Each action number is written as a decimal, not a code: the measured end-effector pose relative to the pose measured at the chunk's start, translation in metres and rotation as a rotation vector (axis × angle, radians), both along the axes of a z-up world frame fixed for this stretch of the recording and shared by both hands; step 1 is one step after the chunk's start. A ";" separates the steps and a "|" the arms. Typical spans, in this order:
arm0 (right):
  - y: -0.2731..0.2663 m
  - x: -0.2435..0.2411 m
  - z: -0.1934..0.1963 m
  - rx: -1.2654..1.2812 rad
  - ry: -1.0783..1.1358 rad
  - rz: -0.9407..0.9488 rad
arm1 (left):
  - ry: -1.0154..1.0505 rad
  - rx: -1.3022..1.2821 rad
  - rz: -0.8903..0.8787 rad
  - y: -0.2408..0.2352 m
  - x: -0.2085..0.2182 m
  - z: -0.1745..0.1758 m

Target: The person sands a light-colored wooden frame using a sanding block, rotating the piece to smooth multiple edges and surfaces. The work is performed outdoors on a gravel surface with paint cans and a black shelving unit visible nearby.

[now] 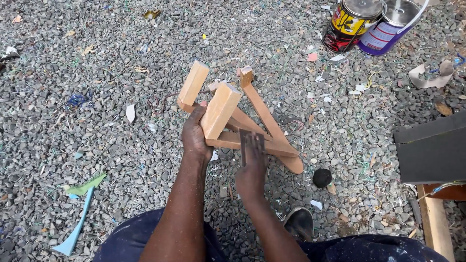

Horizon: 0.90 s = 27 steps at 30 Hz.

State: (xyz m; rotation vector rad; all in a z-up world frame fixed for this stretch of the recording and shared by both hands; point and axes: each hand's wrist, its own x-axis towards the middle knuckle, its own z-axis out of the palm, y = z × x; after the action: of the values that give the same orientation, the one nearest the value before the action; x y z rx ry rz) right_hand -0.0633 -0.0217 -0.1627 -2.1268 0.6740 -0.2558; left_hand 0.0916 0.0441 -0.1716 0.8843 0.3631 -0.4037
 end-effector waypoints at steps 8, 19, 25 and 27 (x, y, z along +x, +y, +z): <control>-0.075 -0.015 -0.118 -0.256 -0.021 -0.120 | -0.060 -0.054 -0.096 -0.012 -0.008 0.017; -0.054 -0.016 -0.086 -0.167 -0.159 0.037 | -0.029 -0.166 -0.351 -0.019 -0.003 0.008; -0.024 0.007 -0.044 0.051 -0.240 0.091 | 0.033 -0.155 -0.322 -0.004 0.004 -0.004; -0.043 0.003 -0.075 -0.177 -0.100 0.025 | -0.014 -0.152 -0.379 -0.011 0.015 -0.004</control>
State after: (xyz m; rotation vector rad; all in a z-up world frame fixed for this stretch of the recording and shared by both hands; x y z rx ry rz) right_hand -0.0605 -0.0642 -0.2379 -2.2725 0.5838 -0.4191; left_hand 0.1065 0.0334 -0.1756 0.8064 0.1475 -0.7648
